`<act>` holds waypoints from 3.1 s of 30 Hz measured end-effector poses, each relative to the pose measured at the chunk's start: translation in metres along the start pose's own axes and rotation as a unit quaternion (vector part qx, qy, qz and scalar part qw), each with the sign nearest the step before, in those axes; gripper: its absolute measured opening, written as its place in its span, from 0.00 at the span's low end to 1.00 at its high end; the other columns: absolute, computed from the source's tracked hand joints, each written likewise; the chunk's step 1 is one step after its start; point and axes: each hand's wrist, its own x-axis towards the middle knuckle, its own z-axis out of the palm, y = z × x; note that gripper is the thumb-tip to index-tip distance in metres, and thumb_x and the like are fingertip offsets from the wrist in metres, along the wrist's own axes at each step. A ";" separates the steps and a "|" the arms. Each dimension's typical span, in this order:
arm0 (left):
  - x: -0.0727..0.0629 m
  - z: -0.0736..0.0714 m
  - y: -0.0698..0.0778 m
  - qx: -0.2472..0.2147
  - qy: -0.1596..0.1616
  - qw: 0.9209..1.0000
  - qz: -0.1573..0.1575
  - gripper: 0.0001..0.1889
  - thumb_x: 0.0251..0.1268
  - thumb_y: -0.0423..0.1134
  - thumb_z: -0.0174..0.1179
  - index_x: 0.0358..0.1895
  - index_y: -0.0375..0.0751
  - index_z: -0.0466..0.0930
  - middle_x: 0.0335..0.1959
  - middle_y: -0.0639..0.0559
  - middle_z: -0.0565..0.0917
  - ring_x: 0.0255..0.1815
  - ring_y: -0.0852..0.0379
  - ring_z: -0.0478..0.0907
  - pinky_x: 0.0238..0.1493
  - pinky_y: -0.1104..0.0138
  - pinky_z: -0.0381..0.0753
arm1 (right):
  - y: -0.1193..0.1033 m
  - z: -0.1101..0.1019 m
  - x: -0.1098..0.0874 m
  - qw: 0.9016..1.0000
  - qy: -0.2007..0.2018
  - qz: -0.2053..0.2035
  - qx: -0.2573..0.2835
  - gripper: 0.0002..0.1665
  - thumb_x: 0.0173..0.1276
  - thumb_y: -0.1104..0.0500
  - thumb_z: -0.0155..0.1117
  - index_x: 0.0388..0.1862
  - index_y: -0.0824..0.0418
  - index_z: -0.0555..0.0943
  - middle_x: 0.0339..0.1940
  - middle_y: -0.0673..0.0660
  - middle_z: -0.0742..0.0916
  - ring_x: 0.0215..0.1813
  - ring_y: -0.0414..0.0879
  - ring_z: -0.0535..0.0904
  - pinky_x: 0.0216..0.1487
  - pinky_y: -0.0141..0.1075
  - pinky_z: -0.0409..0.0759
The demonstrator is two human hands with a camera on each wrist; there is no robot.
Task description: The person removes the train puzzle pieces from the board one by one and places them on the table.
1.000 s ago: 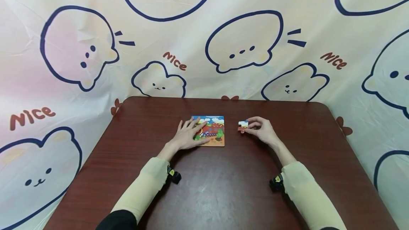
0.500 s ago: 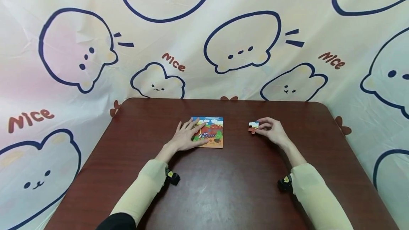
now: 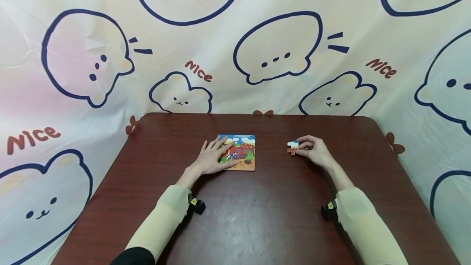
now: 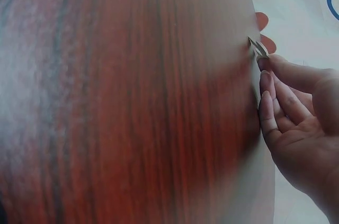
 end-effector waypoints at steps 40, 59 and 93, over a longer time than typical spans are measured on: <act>0.002 0.003 -0.002 -0.008 0.000 1.000 0.000 0.45 0.75 0.73 0.58 0.90 0.66 0.57 0.94 0.50 0.53 0.95 0.40 0.45 0.92 0.33 0.35 | 0.008 0.007 0.012 0.983 0.095 -0.065 -0.141 0.23 0.72 0.66 0.77 0.62 0.74 0.85 0.47 0.69 0.87 0.38 0.37 0.77 0.40 0.24 0.72; 0.001 0.003 -0.002 -0.013 0.010 1.000 0.006 0.44 0.76 0.71 0.60 0.90 0.65 0.59 0.94 0.48 0.54 0.95 0.39 0.46 0.91 0.32 0.37 | -0.030 0.051 0.026 0.994 0.054 -0.075 -0.063 0.26 0.76 0.66 0.73 0.70 0.71 0.82 0.49 0.70 0.92 0.39 0.35 0.82 0.40 0.23 0.78; 0.003 0.007 -0.001 -0.007 0.005 1.000 -0.005 0.46 0.76 0.72 0.58 0.91 0.63 0.55 0.94 0.50 0.53 0.95 0.40 0.45 0.92 0.34 0.34 | -0.081 0.134 0.068 0.997 -0.058 -0.049 0.032 0.22 0.84 0.58 0.66 0.69 0.68 0.84 0.62 0.71 0.91 0.45 0.49 0.92 0.41 0.32 0.85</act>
